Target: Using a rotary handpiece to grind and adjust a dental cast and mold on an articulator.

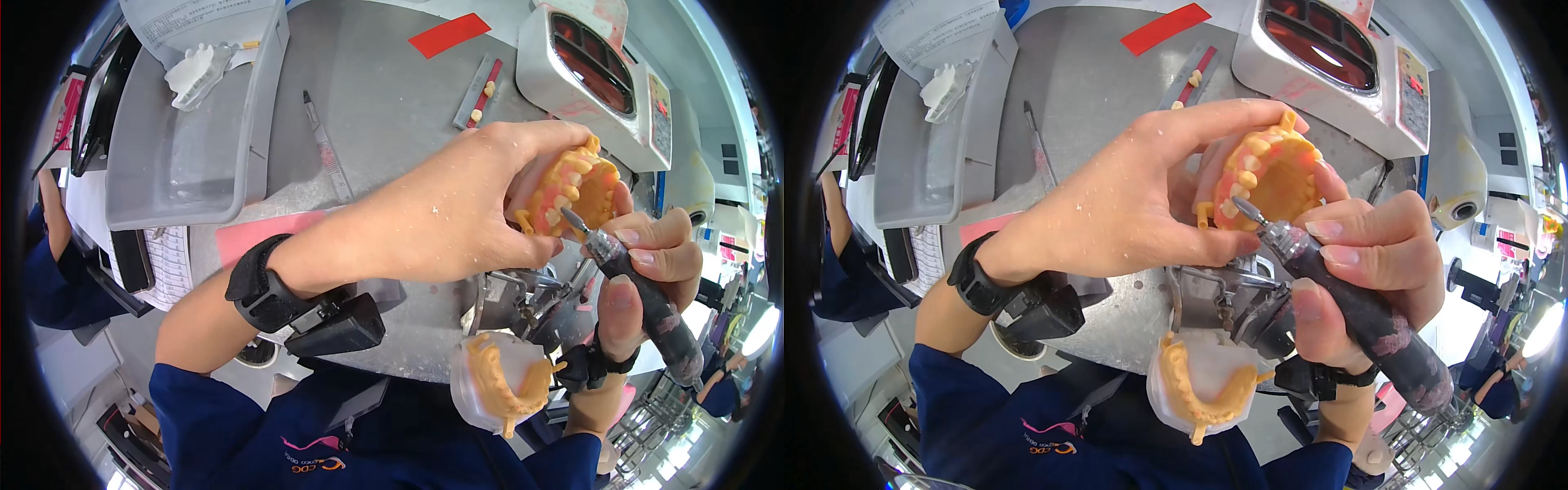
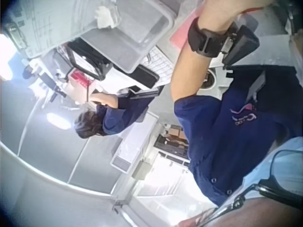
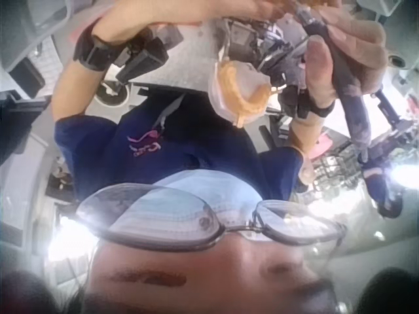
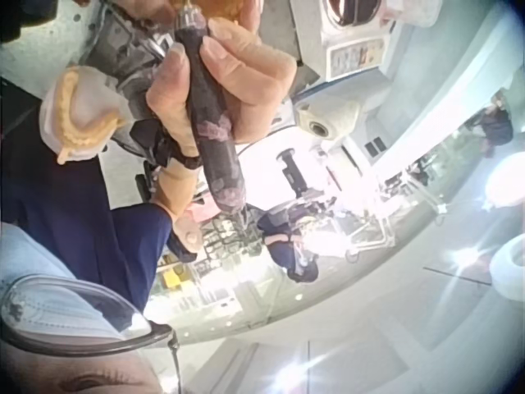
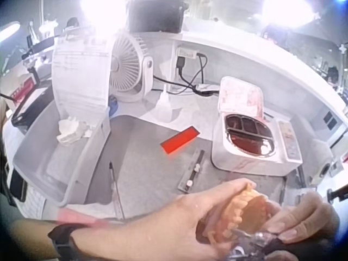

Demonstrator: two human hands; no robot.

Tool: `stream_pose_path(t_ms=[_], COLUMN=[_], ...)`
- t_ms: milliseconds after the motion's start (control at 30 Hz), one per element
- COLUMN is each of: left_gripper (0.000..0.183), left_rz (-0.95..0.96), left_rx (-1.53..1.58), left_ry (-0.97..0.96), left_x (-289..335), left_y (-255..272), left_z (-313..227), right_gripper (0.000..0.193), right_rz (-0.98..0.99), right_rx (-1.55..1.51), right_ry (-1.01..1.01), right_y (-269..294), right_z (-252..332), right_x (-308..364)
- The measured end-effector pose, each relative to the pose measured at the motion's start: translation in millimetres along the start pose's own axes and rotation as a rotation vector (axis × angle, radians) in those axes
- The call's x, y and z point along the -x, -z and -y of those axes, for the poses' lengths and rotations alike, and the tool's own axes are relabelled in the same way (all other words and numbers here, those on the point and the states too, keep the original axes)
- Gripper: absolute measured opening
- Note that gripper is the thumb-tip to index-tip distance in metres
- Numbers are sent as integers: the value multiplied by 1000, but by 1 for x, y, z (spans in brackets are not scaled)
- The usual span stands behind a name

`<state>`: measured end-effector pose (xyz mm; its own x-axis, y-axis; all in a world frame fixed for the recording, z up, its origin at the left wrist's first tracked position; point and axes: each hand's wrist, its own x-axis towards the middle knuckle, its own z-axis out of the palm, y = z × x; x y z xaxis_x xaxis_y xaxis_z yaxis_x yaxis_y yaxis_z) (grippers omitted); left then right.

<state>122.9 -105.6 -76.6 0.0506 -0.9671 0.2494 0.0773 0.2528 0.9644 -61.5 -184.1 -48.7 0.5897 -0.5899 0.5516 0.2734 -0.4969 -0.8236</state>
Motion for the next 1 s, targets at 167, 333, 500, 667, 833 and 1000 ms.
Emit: stream_pose_path(t_ms=[167,333,500,667,833,1000], left_gripper=[59,59,61,61,59,59], left_rz=[-2,14,-14,-10,13,-10], left_rx=[5,37,-17,-28,-17,-44], left_ry=[-2,3,-42,-45,-23,-63], left_x=[0,-2,0,-1,-1,-1], left_y=[0,-1,-2,-1,0,-1], left_z=[-3,-1,4,1,0,3], right_gripper=[30,30,31,31,30,30], right_rz=[-3,4,-4,5,-1,-1], right_rx=[-7,-1,2,25,-5,3], right_ry=[-5,7,2,5,3,7], right_y=[0,1,1,1,2,-2], right_z=[0,-2,0,1,0,0], right_x=[0,0,0,0,2,4])
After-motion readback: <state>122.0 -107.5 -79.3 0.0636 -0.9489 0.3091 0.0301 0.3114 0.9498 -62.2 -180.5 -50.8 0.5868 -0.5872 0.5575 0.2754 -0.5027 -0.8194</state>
